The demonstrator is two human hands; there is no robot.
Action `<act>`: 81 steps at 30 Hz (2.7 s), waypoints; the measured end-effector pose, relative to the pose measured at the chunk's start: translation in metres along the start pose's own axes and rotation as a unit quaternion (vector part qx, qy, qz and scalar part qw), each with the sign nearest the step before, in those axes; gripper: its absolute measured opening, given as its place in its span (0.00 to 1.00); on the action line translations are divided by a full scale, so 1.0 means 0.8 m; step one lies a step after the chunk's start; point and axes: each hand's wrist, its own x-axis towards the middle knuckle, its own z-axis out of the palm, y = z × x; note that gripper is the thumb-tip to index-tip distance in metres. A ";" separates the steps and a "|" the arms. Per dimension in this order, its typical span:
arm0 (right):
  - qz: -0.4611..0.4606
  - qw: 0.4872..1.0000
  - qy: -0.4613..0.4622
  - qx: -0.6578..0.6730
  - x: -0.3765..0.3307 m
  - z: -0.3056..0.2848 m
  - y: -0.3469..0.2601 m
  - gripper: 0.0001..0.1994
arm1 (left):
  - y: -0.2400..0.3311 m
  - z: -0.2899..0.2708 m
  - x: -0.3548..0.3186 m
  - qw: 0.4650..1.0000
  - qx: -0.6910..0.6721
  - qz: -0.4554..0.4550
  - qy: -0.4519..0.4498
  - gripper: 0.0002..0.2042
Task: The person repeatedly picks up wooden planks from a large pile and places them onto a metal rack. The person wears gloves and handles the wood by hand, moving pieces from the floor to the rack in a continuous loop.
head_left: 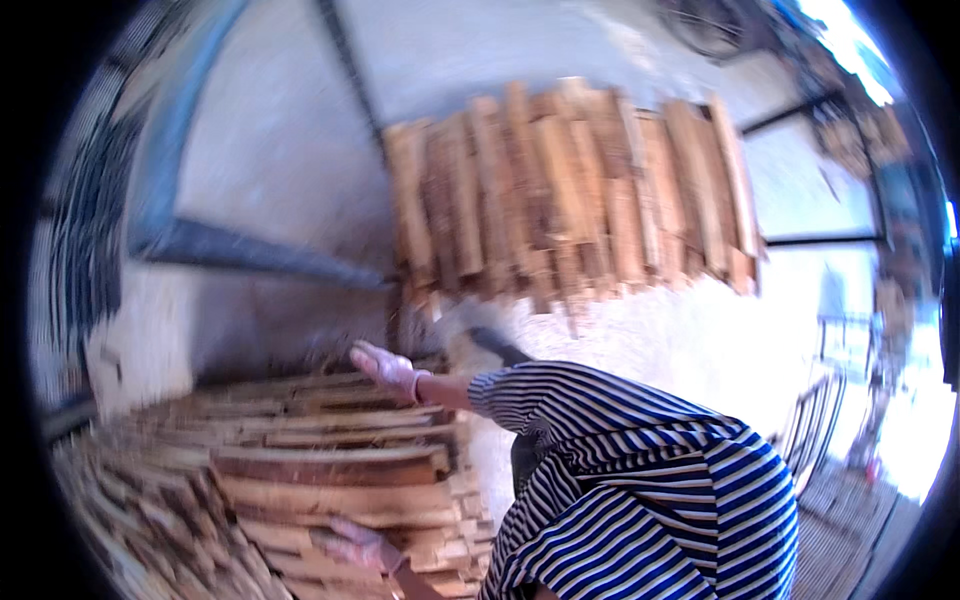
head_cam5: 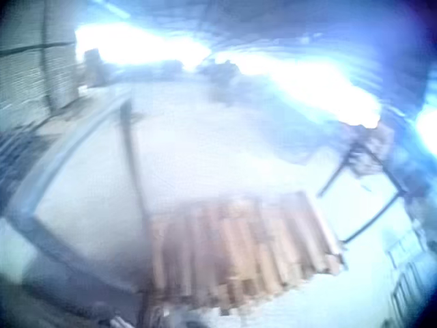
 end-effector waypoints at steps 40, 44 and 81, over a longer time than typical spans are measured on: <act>0.236 0.793 0.511 -0.235 -0.624 -0.880 0.302 0.51 | 0.730 -0.402 -0.307 0.554 -0.711 0.367 -0.230 0.29; 0.147 0.841 0.508 -0.116 -0.648 -0.913 0.342 0.49 | 0.949 -0.559 -0.449 0.513 -0.632 0.467 -0.346 0.47; 0.269 0.886 0.378 -0.004 -0.720 -0.667 0.163 0.52 | 0.943 -0.536 -0.461 0.150 -0.561 0.223 -0.783 0.40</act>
